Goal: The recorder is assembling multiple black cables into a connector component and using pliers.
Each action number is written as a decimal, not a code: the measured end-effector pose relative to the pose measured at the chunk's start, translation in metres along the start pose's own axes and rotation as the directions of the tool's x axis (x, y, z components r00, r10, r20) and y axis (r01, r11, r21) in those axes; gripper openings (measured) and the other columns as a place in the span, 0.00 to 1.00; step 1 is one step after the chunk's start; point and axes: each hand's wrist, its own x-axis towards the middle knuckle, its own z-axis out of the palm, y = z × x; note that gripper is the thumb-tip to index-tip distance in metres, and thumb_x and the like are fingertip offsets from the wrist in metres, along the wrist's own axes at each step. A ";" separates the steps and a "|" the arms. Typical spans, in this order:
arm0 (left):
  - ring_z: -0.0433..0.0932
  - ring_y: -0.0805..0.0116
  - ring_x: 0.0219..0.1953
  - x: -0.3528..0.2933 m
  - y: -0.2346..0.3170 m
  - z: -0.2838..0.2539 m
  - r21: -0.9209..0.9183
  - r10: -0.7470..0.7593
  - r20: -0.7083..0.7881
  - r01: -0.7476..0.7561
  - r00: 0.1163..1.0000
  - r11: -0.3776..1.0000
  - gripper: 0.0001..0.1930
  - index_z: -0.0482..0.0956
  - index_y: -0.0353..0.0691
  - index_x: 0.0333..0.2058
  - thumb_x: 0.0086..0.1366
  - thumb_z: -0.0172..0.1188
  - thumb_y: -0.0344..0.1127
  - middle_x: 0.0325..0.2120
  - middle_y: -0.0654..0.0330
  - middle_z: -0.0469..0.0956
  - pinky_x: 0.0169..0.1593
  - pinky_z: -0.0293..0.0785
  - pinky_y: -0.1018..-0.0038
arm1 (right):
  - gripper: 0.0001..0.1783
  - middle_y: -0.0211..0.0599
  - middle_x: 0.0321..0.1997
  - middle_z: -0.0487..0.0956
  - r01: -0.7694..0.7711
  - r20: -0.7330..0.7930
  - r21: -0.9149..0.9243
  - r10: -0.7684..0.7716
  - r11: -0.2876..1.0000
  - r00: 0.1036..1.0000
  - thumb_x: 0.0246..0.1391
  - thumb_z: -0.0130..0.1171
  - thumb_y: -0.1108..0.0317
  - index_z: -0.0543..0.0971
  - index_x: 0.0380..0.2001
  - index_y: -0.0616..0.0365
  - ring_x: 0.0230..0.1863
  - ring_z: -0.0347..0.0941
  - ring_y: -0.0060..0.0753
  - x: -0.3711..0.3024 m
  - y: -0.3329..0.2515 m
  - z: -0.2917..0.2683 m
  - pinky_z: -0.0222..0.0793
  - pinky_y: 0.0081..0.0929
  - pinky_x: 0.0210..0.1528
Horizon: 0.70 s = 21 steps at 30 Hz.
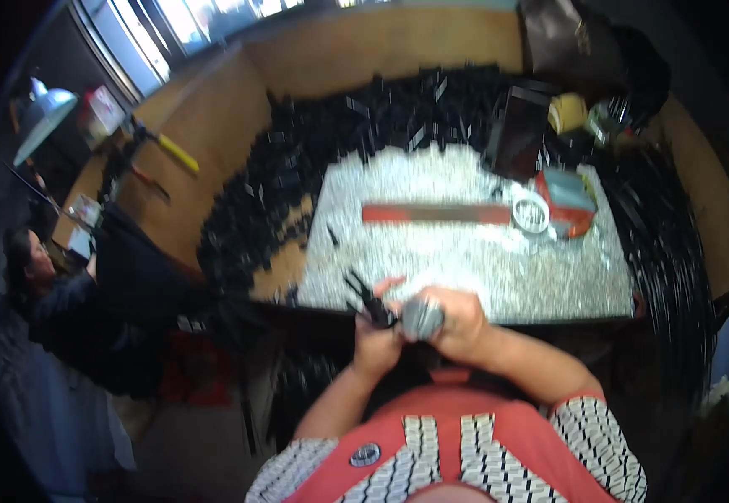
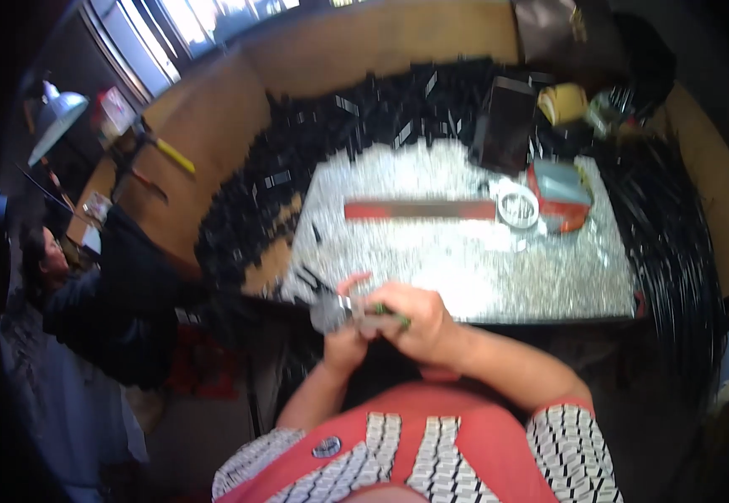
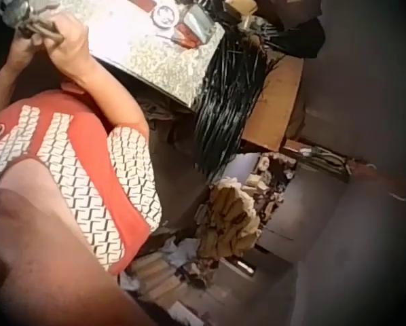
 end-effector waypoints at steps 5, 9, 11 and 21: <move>0.75 0.80 0.31 0.000 0.012 0.005 -0.279 -0.092 -0.024 0.081 0.995 0.957 0.40 0.64 0.30 0.52 0.43 0.74 0.41 0.26 0.68 0.78 0.44 0.68 0.81 | 0.11 0.40 0.26 0.76 -0.054 -0.009 0.088 0.055 0.995 0.998 0.40 0.62 0.78 0.76 0.31 0.60 0.27 0.75 0.41 0.004 0.006 0.008 0.70 0.28 0.28; 0.75 0.80 0.35 -0.005 0.002 -0.007 -0.263 -0.127 0.073 0.142 0.989 0.954 0.45 0.63 0.29 0.52 0.38 0.74 0.46 0.28 0.67 0.80 0.49 0.66 0.77 | 0.14 0.40 0.26 0.75 0.016 0.030 0.007 -0.016 1.000 0.999 0.36 0.63 0.79 0.76 0.32 0.59 0.26 0.75 0.41 0.004 0.009 0.012 0.69 0.28 0.28; 0.75 0.80 0.35 -0.010 0.001 -0.008 -0.320 -0.154 0.079 0.171 0.985 0.932 0.46 0.62 0.29 0.53 0.37 0.74 0.46 0.28 0.66 0.80 0.47 0.67 0.78 | 0.14 0.40 0.25 0.75 -0.009 0.018 0.025 0.009 1.000 1.000 0.36 0.63 0.79 0.76 0.31 0.59 0.27 0.75 0.41 0.000 0.009 0.016 0.69 0.29 0.28; 0.68 0.84 0.22 -0.010 0.001 -0.027 -0.535 -0.123 0.194 0.210 0.973 0.818 0.55 0.54 0.32 0.59 0.34 0.76 0.45 0.18 0.73 0.69 0.27 0.62 0.86 | 0.16 0.33 0.23 0.72 -0.420 0.246 0.022 0.402 0.907 0.882 0.43 0.67 0.66 0.73 0.30 0.62 0.24 0.70 0.26 0.016 -0.001 0.018 0.66 0.25 0.27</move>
